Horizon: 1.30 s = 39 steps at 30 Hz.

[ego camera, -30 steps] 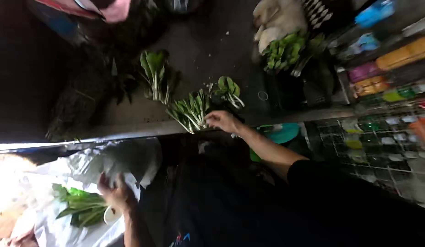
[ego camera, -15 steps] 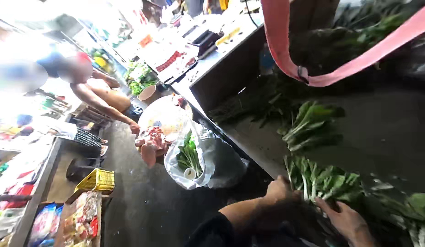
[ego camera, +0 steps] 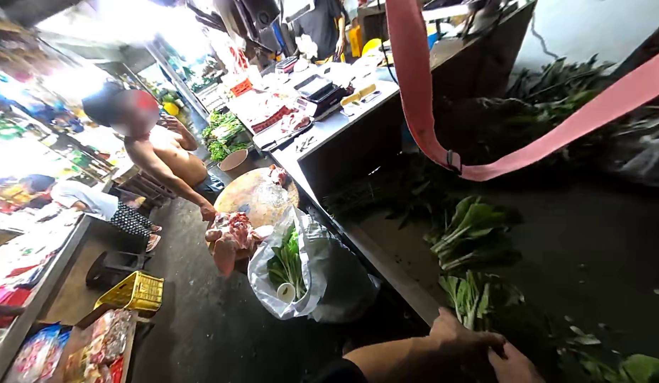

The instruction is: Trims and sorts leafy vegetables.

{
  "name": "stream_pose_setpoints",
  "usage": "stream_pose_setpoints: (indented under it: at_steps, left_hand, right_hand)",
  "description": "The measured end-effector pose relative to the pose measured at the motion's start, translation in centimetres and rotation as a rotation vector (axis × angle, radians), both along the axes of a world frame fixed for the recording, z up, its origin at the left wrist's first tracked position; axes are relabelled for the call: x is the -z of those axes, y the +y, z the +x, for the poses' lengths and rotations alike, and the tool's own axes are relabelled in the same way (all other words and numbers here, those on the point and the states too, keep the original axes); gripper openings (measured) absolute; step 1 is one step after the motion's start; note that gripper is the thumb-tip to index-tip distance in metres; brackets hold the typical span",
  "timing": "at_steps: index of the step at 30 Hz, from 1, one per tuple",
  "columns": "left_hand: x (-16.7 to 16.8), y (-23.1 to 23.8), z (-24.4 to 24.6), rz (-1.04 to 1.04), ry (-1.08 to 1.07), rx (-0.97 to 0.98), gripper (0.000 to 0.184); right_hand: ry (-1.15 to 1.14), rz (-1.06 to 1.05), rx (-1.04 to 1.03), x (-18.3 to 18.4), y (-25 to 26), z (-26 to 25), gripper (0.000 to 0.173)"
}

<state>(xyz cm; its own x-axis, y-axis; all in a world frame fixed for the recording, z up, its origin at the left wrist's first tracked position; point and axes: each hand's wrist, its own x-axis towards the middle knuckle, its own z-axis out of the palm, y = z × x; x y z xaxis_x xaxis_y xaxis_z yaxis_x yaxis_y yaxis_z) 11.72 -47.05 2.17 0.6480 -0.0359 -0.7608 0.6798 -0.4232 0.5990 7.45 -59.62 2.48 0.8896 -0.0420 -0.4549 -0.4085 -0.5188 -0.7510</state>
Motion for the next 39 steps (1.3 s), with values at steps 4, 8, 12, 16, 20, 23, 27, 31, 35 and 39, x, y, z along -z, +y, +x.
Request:
stream_pose_setpoints:
  at_steps: [4,8,12,16,20,23,27,31,35,39]
  left_hand:
    - [0.6,0.1,0.1,-0.117,0.023,-0.084,0.095]
    - [1.8,0.3,0.1,-0.287,0.069,-0.158,0.071]
    - [2.3,1.7,-1.3,-0.500,0.067,-0.235,0.053]
    - [2.3,2.2,-2.0,-0.662,-0.011,-0.261,0.026]
    - [1.3,2.7,-1.6,-0.656,-0.125,-0.250,0.013]
    - [1.3,3.2,-1.0,-0.674,-0.173,-0.237,0.025]
    - [-1.0,5.4,-1.0,-0.665,-0.188,-0.225,0.033]
    - [-3.0,8.3,-0.9,-0.566,-0.334,-0.133,0.042]
    - [-5.7,11.5,-1.7,-0.538,-0.492,0.029,0.048]
    - [-4.8,13.7,-1.7,-0.650,-0.511,0.081,0.045]
  right_hand:
    - [0.004,0.223,0.055,0.3,-0.7,-0.2,0.023]
    - [-0.018,0.437,0.158,1.4,-1.0,-0.5,0.015]
    - [-0.076,0.465,0.159,1.3,-0.9,-1.3,0.026]
    - [-0.091,0.348,0.218,0.4,-1.1,-2.1,0.029]
    - [-0.199,0.300,0.120,0.4,0.1,-3.1,0.047]
    - [-0.500,0.109,0.098,1.2,2.9,-3.7,0.062]
    - [-0.594,-0.007,0.110,-2.0,6.4,-4.4,0.039]
    - [-0.656,-0.104,0.195,-2.3,10.4,-4.8,0.029]
    - [-0.505,-0.084,0.277,-5.9,14.4,-6.1,0.045]
    - [-0.534,0.020,0.388,-6.4,16.9,-6.7,0.034]
